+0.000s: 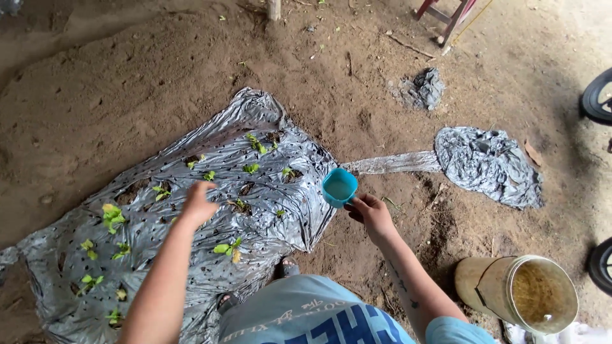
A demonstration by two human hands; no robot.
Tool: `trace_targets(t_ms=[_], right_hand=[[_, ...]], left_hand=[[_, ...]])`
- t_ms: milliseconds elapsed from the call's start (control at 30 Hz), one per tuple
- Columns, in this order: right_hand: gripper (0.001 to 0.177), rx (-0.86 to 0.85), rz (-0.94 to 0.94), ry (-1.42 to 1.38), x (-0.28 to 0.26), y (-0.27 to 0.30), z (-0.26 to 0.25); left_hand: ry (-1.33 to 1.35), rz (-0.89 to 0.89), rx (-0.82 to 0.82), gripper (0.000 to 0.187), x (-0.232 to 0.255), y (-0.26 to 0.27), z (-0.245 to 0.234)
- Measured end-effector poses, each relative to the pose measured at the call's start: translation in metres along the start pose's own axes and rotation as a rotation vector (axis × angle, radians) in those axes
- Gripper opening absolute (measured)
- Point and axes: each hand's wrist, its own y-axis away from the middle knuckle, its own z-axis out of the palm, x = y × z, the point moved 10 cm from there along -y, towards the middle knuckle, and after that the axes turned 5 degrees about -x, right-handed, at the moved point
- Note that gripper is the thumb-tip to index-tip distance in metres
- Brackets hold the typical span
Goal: The person plants small green seedlings into holes in a black plastic sheet laid over soil. They use a blue cup to scoop soil and cover the base of each seedling, moving along the rows to complete the planting.
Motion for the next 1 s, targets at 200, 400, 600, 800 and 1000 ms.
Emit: trace_targets(t_ms=[200, 400, 600, 800, 1000], right_hand=[[0.014, 0.051, -0.044, -0.055, 0.009, 0.010, -0.002], [0.012, 0.071, -0.036, -0.058, 0.001, 0.052, 0.025], [0.015, -0.074, 0.000, -0.005, 0.009, 0.059, 0.084], [0.017, -0.347, 0.028, 0.085, -0.019, 0.088, 0.209], [0.015, -0.678, 0.032, 0.214, -0.025, 0.113, 0.326]], left_hand=[[-0.044, 0.268, -0.027, 0.008, 0.114, -0.017, 0.063], [-0.122, 0.380, -0.185, 0.032, 0.133, 0.030, 0.034], [-0.267, 0.341, -0.387, 0.095, 0.148, 0.101, -0.001], [0.024, 0.497, -0.153, 0.125, 0.127, 0.136, -0.063], [0.313, 0.570, 0.107, 0.120, 0.068, 0.179, -0.139]])
